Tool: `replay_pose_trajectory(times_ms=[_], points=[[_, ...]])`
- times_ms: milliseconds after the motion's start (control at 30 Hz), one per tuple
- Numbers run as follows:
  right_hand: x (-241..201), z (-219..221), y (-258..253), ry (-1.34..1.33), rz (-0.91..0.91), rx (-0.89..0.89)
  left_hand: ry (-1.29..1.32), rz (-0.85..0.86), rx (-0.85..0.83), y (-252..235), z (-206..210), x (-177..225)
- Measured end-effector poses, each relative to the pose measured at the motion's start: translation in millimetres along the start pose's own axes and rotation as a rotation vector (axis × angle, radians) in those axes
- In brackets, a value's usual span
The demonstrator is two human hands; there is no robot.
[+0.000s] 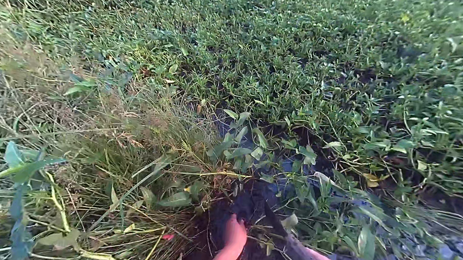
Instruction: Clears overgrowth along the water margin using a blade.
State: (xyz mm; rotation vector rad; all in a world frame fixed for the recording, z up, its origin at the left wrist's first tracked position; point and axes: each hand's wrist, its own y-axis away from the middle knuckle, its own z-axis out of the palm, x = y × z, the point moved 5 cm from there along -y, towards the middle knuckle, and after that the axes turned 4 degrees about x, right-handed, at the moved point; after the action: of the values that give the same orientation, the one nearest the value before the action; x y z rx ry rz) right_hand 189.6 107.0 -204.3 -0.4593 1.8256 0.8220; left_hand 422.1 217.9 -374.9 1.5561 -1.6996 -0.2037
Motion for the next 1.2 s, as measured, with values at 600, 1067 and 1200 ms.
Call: replay_pose_trajectory(times_ms=[600, 1067, 1200], points=[[-62, 145, -99, 1.024, -0.295, -0.712, 0.010, 0.008, 0.063, 62, -46, -37], [-37, 58, -119, 0.987, -0.211, -0.436, 0.179, 0.132, -0.294, 69, 18, -7], [-15, 51, -138, 1.004, -0.167, -0.423, -0.071, 0.280, -0.327, 81, 6, -2]])
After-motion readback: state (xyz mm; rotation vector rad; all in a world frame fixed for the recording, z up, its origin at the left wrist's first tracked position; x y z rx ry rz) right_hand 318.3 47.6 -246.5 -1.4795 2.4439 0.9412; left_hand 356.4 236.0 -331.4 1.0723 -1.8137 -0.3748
